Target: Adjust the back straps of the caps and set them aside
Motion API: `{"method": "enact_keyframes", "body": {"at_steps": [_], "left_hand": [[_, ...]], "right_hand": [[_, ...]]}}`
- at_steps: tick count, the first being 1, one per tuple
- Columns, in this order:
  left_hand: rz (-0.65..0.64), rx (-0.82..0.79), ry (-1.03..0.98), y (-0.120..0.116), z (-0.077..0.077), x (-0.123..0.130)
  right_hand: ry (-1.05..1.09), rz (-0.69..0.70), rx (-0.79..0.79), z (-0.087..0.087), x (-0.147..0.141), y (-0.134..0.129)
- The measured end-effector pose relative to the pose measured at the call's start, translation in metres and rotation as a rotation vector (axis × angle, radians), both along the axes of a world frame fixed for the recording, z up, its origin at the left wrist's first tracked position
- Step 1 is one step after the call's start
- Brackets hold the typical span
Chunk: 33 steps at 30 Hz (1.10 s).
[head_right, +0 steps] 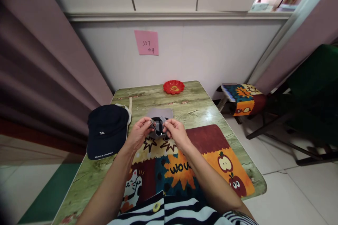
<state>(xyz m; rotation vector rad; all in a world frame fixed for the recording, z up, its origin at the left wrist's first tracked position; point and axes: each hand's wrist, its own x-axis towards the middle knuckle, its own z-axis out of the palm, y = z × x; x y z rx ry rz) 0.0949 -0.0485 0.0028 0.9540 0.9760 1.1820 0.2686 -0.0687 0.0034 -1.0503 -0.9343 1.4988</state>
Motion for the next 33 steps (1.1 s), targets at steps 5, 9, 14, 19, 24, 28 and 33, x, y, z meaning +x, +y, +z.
{"method": "enact_keyframes", "body": {"at_steps": [5,9,14,19,24,28,33], "left_hand": [[-0.084,-0.043,-0.087,-0.002,0.009,0.010],[-0.116,-0.021,-0.013,-0.008,0.012,0.017],[-0.101,0.085,0.120,-0.015,0.011,0.021],[-0.091,0.290,0.312,-0.018,0.010,0.016],[0.017,0.548,0.642,-0.022,0.015,0.011],[0.063,0.589,0.642,-0.026,0.019,0.010],[0.109,0.526,0.595,-0.028,0.018,0.007]], "right_hand": [[0.022,0.005,0.001,0.004,-0.001,-0.001],[-0.011,0.032,0.035,0.002,-0.005,-0.003],[-0.100,-0.024,0.070,-0.005,-0.011,-0.006],[-0.099,-0.106,0.081,-0.006,-0.013,-0.006],[-0.049,-0.119,0.075,-0.002,-0.016,-0.007],[-0.075,-0.098,0.080,0.004,-0.015,-0.010],[-0.108,-0.025,0.085,0.009,-0.012,-0.014]]}}
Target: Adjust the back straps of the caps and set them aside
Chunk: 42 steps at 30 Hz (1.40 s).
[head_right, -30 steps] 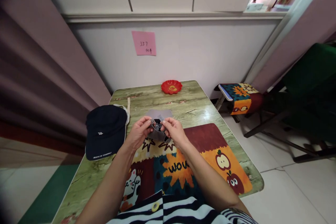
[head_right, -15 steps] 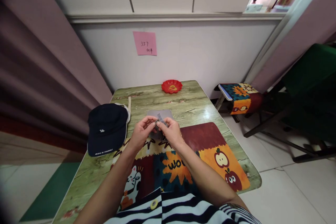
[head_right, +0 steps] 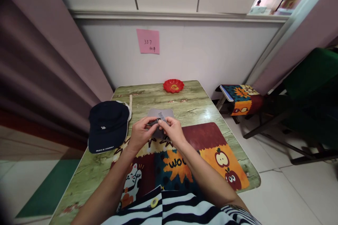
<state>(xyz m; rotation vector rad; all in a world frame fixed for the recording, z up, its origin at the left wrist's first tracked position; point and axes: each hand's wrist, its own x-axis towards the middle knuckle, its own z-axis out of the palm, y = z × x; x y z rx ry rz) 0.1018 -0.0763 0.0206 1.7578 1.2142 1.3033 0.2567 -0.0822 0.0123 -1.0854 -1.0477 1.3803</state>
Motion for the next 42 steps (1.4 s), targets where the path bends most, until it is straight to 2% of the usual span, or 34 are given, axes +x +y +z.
{"method": "enact_keyframes", "body": {"at_steps": [3,8,15,21,25,29,34,37,42], "left_hand": [[0.025,-0.053,-0.030,0.000,-0.001,-0.004],[-0.013,-0.163,-0.136,-0.001,0.000,-0.005],[-0.020,-0.170,-0.242,0.005,-0.005,0.000],[-0.012,-0.181,-0.212,0.002,-0.002,0.003],[-0.029,-0.183,-0.183,-0.001,-0.001,0.003],[-0.059,-0.148,-0.129,-0.002,-0.002,0.002],[-0.002,0.039,0.121,-0.004,0.004,0.000],[0.020,0.113,0.164,-0.007,0.010,0.002],[0.011,-0.082,-0.032,-0.008,0.007,0.003]], "right_hand": [[0.027,0.021,0.015,0.001,0.003,-0.002],[-0.004,0.008,0.084,0.001,0.008,-0.003],[-0.081,0.070,0.014,0.001,0.014,0.001],[0.051,0.078,-0.012,-0.002,0.011,0.002],[0.041,0.124,-0.010,-0.005,0.005,-0.001],[0.012,0.091,0.018,-0.004,0.002,-0.002],[-0.005,0.086,0.016,0.000,0.003,-0.002],[-0.032,0.076,0.014,0.002,0.005,-0.002],[-0.036,0.077,0.013,0.001,0.006,-0.001]]}}
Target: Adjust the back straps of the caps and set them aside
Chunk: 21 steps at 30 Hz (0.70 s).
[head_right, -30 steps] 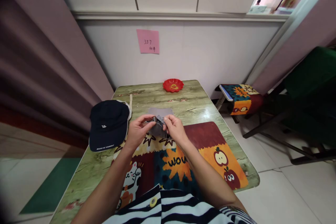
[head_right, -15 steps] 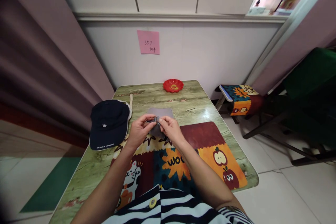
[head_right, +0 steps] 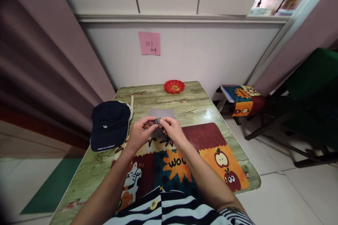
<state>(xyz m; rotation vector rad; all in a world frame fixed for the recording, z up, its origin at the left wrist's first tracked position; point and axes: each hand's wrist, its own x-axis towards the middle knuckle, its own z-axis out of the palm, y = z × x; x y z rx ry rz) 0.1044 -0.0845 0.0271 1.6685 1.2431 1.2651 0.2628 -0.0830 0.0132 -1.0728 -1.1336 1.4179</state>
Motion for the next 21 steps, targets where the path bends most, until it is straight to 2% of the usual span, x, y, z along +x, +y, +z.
{"method": "enact_keyframes", "body": {"at_steps": [3,5,12,21], "left_hand": [[-0.037,-0.150,-0.161,0.003,-0.009,-0.003],[-0.058,-0.194,-0.229,0.005,-0.013,-0.005],[-0.093,-0.196,-0.284,0.006,-0.015,-0.008],[-0.127,-0.207,-0.289,0.003,-0.014,-0.009]], "right_hand": [[0.036,-0.018,-0.035,0.000,0.000,0.001],[0.074,-0.031,-0.064,0.001,0.000,0.001],[0.120,0.017,-0.143,0.008,-0.004,0.000],[0.071,0.069,-0.101,0.005,-0.006,-0.003]]}}
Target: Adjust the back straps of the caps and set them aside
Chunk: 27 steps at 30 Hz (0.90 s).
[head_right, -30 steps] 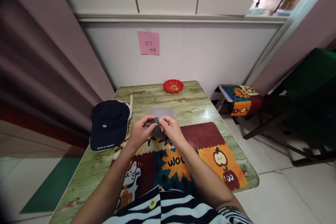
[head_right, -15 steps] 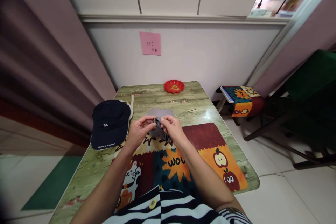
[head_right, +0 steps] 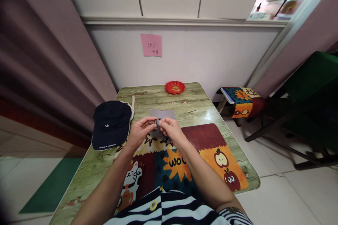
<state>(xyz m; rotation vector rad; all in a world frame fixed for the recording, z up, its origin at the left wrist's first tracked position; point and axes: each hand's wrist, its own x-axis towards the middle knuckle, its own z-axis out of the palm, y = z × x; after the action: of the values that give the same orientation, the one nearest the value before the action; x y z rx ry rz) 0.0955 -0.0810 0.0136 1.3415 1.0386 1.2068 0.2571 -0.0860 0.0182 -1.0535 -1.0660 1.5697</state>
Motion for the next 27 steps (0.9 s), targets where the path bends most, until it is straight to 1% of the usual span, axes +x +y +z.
{"method": "enact_keyframes", "body": {"at_steps": [5,10,18,23,27], "left_hand": [[-0.063,-0.028,0.014,0.000,0.005,-0.001],[-0.099,-0.003,0.093,0.002,0.005,-0.004],[-0.113,-0.002,0.131,0.004,-0.001,-0.009],[-0.116,-0.005,0.134,0.005,0.001,-0.010],[-0.123,-0.012,0.135,0.005,0.001,-0.011]], "right_hand": [[-0.061,0.055,0.057,0.002,0.008,0.003],[-0.162,0.078,0.167,0.002,0.018,0.010],[-0.120,0.029,0.118,-0.004,0.017,0.013],[-0.089,0.012,0.130,-0.004,0.017,0.014],[-0.101,0.021,0.154,-0.007,0.016,0.015]]}}
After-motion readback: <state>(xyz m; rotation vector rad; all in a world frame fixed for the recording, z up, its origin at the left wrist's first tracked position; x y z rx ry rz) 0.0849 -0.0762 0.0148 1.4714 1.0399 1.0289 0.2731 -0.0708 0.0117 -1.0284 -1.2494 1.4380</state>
